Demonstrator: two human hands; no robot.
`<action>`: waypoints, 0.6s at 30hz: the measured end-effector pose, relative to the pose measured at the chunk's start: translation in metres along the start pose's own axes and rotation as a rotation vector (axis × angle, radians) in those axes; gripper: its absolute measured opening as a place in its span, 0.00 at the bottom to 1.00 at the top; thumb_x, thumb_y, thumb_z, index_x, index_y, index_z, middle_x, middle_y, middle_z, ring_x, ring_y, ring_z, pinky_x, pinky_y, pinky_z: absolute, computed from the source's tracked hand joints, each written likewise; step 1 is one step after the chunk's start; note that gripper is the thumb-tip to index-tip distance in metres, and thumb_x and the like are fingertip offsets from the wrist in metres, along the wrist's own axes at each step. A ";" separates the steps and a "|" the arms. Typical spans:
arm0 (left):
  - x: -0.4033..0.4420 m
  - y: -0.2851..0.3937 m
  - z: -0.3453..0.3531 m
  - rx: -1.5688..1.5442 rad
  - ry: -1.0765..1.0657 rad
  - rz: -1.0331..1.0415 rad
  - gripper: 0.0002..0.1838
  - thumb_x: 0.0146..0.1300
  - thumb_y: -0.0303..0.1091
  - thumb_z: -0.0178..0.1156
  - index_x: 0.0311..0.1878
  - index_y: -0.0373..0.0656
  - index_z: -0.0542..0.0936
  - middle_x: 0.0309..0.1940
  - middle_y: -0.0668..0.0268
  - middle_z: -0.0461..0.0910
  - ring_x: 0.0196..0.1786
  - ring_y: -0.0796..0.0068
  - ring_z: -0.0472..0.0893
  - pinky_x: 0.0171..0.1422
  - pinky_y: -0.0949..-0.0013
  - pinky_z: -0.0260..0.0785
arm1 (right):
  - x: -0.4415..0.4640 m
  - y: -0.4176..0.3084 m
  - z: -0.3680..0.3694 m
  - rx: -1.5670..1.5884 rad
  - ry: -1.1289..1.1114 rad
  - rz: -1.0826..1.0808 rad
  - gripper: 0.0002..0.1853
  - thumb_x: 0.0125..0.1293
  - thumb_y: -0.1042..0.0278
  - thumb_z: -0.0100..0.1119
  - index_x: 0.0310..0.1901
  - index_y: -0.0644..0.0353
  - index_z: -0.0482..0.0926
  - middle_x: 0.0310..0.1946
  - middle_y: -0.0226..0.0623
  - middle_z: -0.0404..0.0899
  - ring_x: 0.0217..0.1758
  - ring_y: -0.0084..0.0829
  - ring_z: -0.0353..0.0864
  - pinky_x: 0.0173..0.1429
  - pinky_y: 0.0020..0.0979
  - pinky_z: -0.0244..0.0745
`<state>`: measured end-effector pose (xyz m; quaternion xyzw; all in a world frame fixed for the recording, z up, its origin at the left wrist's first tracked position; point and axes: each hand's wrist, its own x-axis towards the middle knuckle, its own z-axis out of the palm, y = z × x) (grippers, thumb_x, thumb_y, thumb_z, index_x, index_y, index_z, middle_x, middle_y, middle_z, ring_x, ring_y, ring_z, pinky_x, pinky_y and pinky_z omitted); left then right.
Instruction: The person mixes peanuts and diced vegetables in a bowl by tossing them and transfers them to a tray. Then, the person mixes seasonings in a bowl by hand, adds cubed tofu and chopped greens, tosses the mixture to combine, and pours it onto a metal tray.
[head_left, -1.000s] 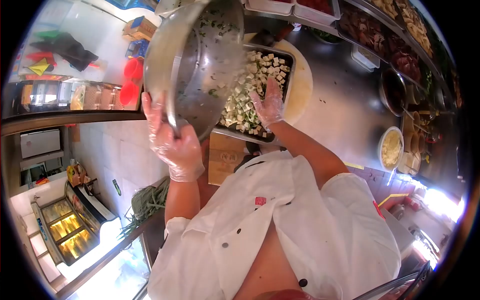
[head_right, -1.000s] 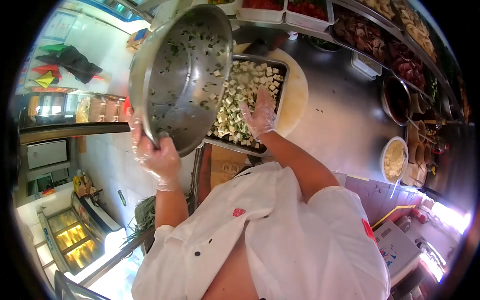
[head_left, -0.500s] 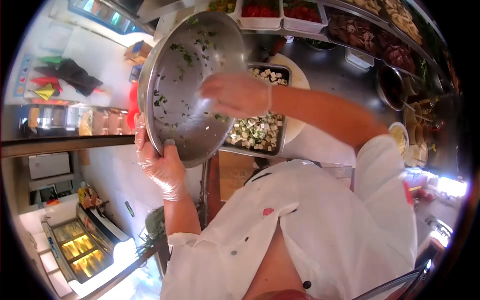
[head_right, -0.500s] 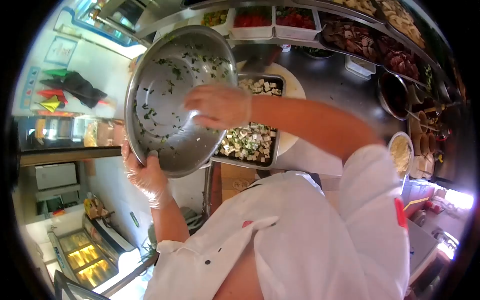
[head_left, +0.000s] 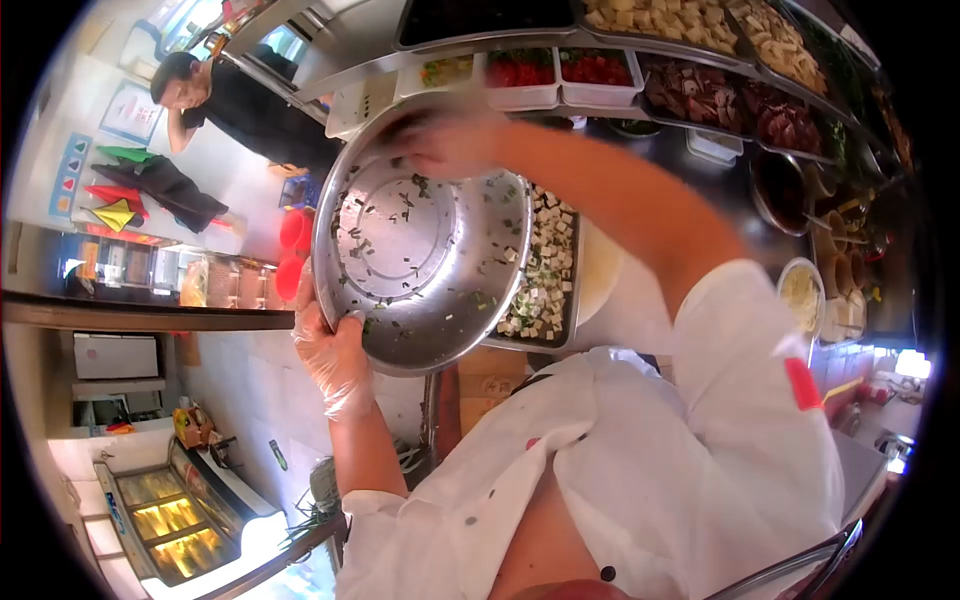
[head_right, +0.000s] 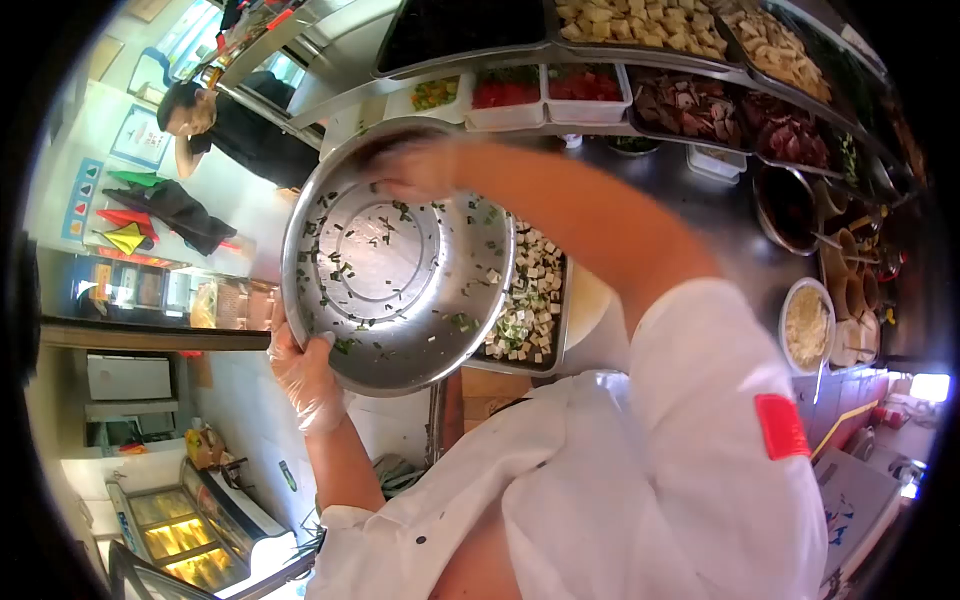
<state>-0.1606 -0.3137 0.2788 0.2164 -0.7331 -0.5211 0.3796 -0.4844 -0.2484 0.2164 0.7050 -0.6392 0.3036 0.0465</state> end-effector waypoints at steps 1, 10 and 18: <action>0.000 0.002 0.000 0.054 0.009 -0.014 0.26 0.48 0.08 0.52 0.53 0.28 0.82 0.72 0.57 0.69 0.68 0.68 0.74 0.68 0.68 0.66 | -0.025 0.025 0.044 0.103 -0.007 0.115 0.25 0.79 0.51 0.38 0.67 0.54 0.75 0.57 0.52 0.80 0.64 0.48 0.77 0.74 0.45 0.67; 0.014 -0.001 0.017 -0.035 0.080 0.029 0.22 0.46 0.11 0.49 0.45 0.27 0.83 0.69 0.57 0.71 0.69 0.64 0.72 0.74 0.65 0.60 | -0.021 -0.077 -0.004 0.321 0.482 0.293 0.18 0.71 0.56 0.57 0.54 0.59 0.81 0.46 0.47 0.83 0.49 0.47 0.83 0.57 0.42 0.77; 0.014 0.002 0.019 -0.006 0.059 0.060 0.28 0.45 0.11 0.49 0.52 0.30 0.84 0.69 0.58 0.72 0.70 0.62 0.72 0.73 0.66 0.61 | 0.026 -0.059 -0.068 -0.203 0.982 0.024 0.04 0.61 0.68 0.68 0.35 0.51 0.82 0.36 0.31 0.82 0.44 0.39 0.82 0.48 0.40 0.78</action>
